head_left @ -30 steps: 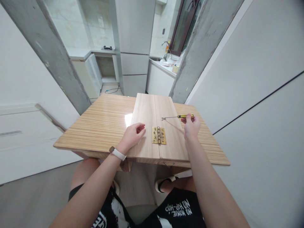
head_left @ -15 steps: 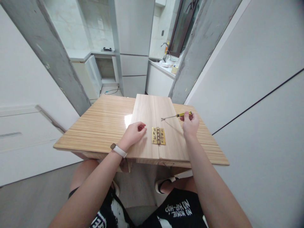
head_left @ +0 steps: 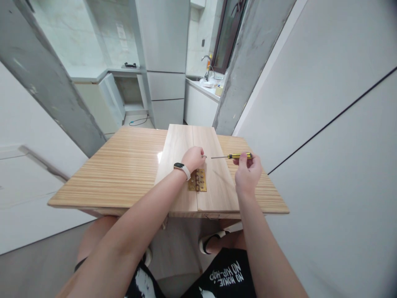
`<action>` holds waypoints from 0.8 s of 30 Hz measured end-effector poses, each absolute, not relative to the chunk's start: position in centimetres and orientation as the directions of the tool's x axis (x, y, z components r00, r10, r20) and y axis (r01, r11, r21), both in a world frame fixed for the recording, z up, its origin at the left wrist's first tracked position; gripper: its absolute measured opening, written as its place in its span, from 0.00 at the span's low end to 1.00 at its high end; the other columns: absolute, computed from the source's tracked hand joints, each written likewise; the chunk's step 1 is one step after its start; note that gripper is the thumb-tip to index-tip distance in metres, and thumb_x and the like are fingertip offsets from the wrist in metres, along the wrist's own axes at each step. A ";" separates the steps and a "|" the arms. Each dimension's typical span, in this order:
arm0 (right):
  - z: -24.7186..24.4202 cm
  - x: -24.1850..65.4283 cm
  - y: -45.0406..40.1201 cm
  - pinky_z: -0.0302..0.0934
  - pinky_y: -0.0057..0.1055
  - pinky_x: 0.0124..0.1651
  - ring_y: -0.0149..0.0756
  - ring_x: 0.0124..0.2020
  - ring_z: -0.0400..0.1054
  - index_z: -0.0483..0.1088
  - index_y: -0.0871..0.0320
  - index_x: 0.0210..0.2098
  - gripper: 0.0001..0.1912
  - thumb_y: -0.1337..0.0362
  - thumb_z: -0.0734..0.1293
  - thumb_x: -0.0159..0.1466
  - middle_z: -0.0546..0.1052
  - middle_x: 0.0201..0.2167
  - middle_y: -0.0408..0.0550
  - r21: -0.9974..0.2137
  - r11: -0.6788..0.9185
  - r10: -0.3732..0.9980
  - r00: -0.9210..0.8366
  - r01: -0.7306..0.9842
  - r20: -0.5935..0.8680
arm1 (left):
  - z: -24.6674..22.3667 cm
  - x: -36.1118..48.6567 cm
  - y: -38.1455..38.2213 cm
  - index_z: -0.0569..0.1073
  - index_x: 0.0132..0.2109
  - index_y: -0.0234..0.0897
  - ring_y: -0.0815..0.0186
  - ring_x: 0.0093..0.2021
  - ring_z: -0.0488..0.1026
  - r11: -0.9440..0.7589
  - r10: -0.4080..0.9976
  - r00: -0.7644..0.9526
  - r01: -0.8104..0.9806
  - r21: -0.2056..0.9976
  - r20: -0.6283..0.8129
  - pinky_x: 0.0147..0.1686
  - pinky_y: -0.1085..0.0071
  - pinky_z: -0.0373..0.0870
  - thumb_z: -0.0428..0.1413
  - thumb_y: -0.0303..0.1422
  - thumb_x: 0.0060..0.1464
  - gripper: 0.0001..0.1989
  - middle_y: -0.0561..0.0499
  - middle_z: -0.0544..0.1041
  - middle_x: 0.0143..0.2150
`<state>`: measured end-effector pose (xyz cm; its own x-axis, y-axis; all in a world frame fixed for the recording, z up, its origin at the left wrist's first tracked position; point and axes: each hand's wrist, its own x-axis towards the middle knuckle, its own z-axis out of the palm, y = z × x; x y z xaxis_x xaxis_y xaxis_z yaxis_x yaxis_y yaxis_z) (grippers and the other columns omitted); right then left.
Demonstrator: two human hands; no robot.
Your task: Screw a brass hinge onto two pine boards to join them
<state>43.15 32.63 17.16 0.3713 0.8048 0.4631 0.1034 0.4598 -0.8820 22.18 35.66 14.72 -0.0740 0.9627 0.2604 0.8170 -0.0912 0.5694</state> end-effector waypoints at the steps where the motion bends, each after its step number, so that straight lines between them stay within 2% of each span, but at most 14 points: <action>1: 17.4 43.3 32.2 0.72 0.33 0.40 0.34 0.33 0.77 0.72 0.58 0.44 0.23 0.43 0.69 0.68 0.78 0.36 0.45 -0.879 0.464 0.807 0.358 0.108 0.469 | 14.4 22.5 36.1 0.82 0.41 0.34 0.54 0.46 0.79 -0.089 0.964 -0.072 0.819 0.567 0.255 0.50 0.62 0.74 0.61 0.31 0.59 0.06 0.39 0.83 0.43; 5: 18.4 43.6 30.8 0.72 0.33 0.40 0.35 0.34 0.77 0.71 0.58 0.44 0.22 0.44 0.70 0.69 0.78 0.36 0.45 -0.877 0.466 0.815 0.326 0.121 0.478 | 13.4 23.1 36.9 0.81 0.38 0.35 0.53 0.47 0.79 -0.079 0.969 -0.078 0.805 0.588 0.236 0.52 0.60 0.73 0.59 0.26 0.59 0.05 0.39 0.83 0.42; 9: 19.5 43.7 30.2 0.72 0.34 0.41 0.35 0.35 0.77 0.71 0.57 0.45 0.22 0.44 0.69 0.69 0.78 0.37 0.45 -0.864 0.489 0.809 0.310 0.118 0.500 | 13.2 22.6 36.6 0.79 0.38 0.34 0.56 0.44 0.78 -0.102 0.967 -0.077 0.753 0.650 0.241 0.49 0.62 0.73 0.57 0.23 0.61 0.07 0.40 0.83 0.41; 16: 20.8 43.8 29.9 0.70 0.33 0.38 0.34 0.32 0.76 0.73 0.57 0.45 0.22 0.44 0.71 0.68 0.78 0.35 0.44 -0.861 0.508 0.812 0.316 0.029 0.490 | 15.1 20.0 32.4 0.76 0.42 0.36 0.64 0.40 0.77 -0.218 0.962 0.001 0.608 0.764 0.273 0.41 0.69 0.71 0.56 0.31 0.66 0.05 0.48 0.81 0.41; 20: 20.9 43.3 29.2 0.69 0.32 0.37 0.33 0.30 0.76 0.74 0.57 0.44 0.22 0.44 0.72 0.68 0.78 0.34 0.43 -0.861 0.507 0.821 0.333 -0.048 0.465 | 16.5 19.2 29.6 0.74 0.42 0.37 0.65 0.38 0.73 -0.297 0.951 0.053 0.429 0.853 0.305 0.38 0.69 0.67 0.57 0.34 0.65 0.06 0.51 0.77 0.37; 24: 21.2 42.6 28.4 0.69 0.33 0.37 0.33 0.30 0.75 0.75 0.57 0.43 0.22 0.44 0.72 0.67 0.78 0.34 0.43 -0.859 0.507 0.823 0.329 -0.063 0.462 | 17.7 18.9 28.0 0.75 0.41 0.36 0.65 0.37 0.71 -0.307 0.949 0.063 0.400 0.864 0.308 0.36 0.68 0.65 0.57 0.34 0.65 0.06 0.51 0.75 0.36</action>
<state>42.57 28.45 21.23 0.3294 0.8234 0.4621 -0.0629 0.5075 -0.8594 18.91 28.03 17.69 0.0634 0.9494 0.3075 0.3996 -0.3065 0.8639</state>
